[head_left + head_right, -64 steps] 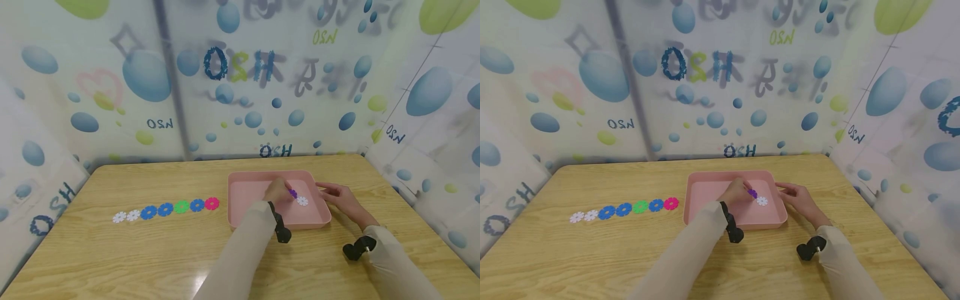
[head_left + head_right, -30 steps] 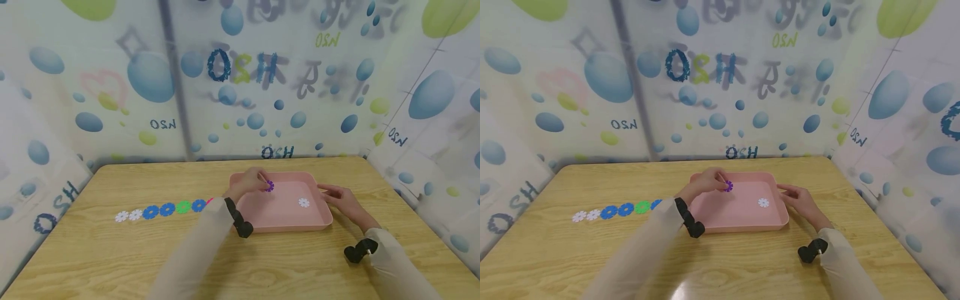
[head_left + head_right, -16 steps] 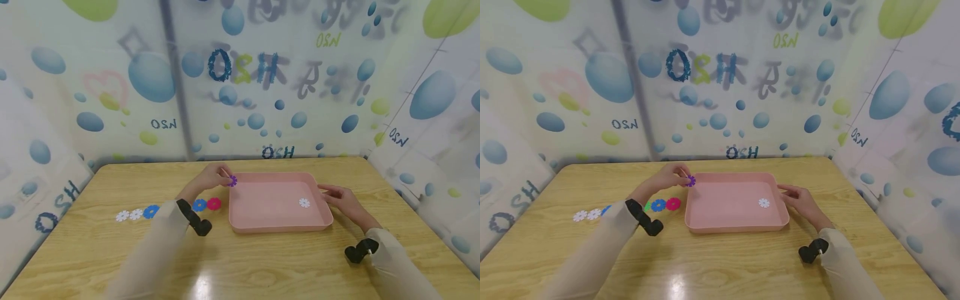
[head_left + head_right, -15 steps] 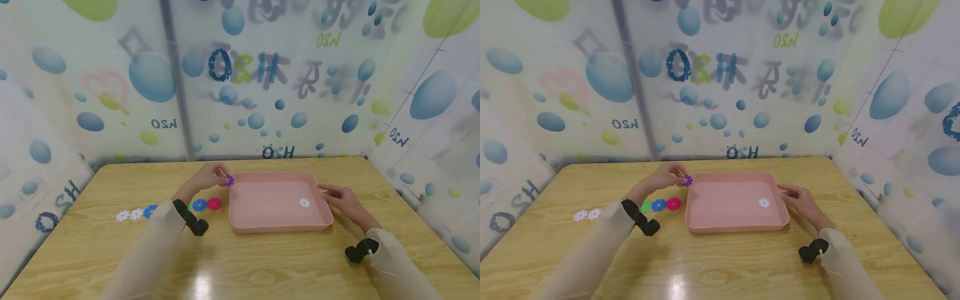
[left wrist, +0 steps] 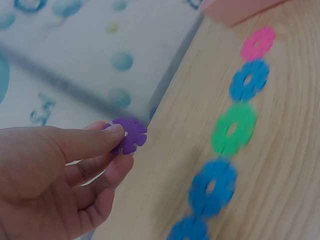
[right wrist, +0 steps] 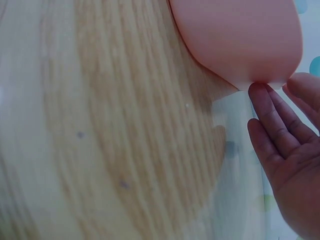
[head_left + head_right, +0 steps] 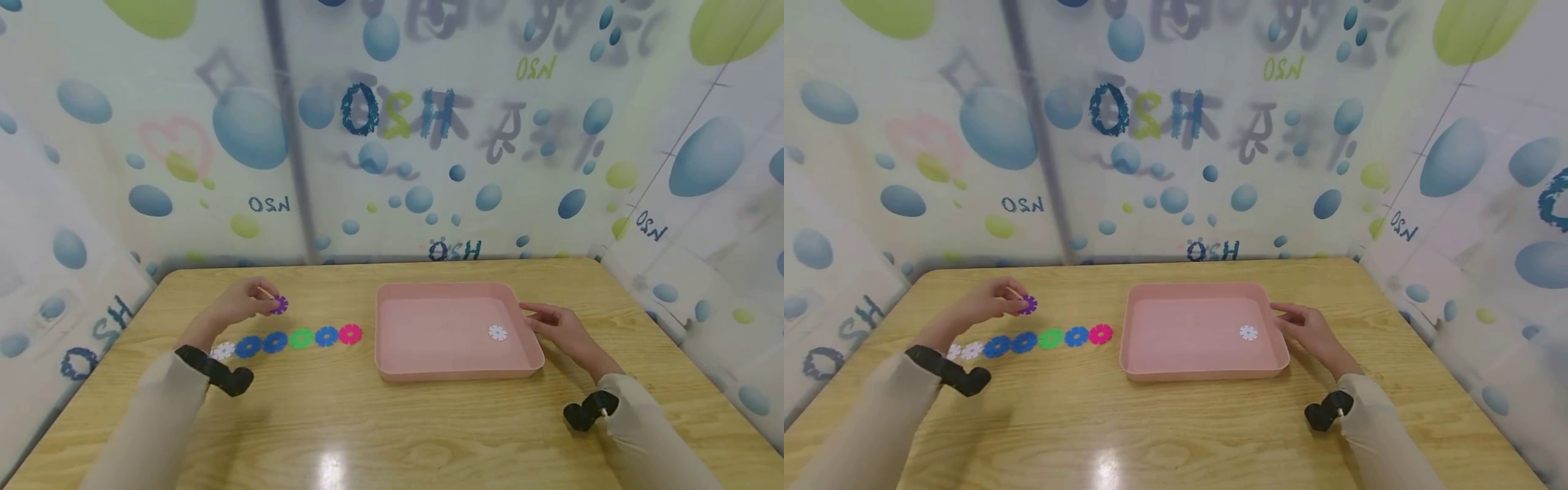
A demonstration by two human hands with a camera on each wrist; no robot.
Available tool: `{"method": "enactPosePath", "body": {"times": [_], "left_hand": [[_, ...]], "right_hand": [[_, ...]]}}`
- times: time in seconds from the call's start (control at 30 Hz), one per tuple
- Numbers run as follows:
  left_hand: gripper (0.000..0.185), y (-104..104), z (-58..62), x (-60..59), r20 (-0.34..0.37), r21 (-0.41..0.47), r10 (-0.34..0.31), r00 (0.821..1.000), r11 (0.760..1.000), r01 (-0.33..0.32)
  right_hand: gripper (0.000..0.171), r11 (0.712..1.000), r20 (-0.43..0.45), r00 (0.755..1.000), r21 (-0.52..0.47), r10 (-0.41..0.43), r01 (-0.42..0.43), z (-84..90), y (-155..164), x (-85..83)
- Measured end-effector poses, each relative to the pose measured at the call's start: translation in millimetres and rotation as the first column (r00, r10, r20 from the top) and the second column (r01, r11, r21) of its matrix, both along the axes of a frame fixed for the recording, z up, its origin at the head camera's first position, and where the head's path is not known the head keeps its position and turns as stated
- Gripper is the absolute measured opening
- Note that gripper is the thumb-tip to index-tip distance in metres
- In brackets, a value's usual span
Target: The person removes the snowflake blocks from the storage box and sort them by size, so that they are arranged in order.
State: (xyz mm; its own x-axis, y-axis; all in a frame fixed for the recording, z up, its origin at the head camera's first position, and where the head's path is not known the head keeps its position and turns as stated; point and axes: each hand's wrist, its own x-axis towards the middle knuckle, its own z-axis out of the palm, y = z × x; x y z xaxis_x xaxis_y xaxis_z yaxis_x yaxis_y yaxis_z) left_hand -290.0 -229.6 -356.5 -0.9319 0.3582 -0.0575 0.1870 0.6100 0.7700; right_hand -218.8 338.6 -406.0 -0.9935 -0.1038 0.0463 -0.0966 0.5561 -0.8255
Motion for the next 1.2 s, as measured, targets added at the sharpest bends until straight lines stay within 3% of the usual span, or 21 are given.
{"method": "enactPosePath", "body": {"times": [0.33,0.57,0.83,1.07,1.2], "left_hand": [[0.039,-92.6,-18.3,24.8,0.049,-0.069,0.145,0.988,0.988,-0.141],[0.044,-130.6,-24.3,40.6,0.129,-0.112,0.198,0.972,0.976,-0.184],[0.045,-146.5,-26.9,50.9,0.19,-0.162,0.198,0.962,0.972,-0.169],[0.044,-148.0,-34.8,49.3,0.2,-0.165,0.274,0.941,0.956,-0.243],[0.051,-146.7,-38.7,48.6,0.176,-0.211,0.317,0.932,0.937,-0.279]], "right_hand": [[0.048,1.0,0.014,1.0,0.014,-0.016,0.016,2.4,-2.1,3.4],[0.05,1.0,0.021,1.0,0.017,-0.015,0.015,3.4,-3.4,3.4],[0.048,1.0,0.016,1.0,0.026,-0.019,0.018,0.5,-2.8,0.5],[0.048,1.0,0.018,1.0,0.014,-0.012,0.012,1.2,-3.2,0.4],[0.049,1.0,0.011,1.0,0.015,-0.007,0.007,3.8,-3.5,1.9]]}}
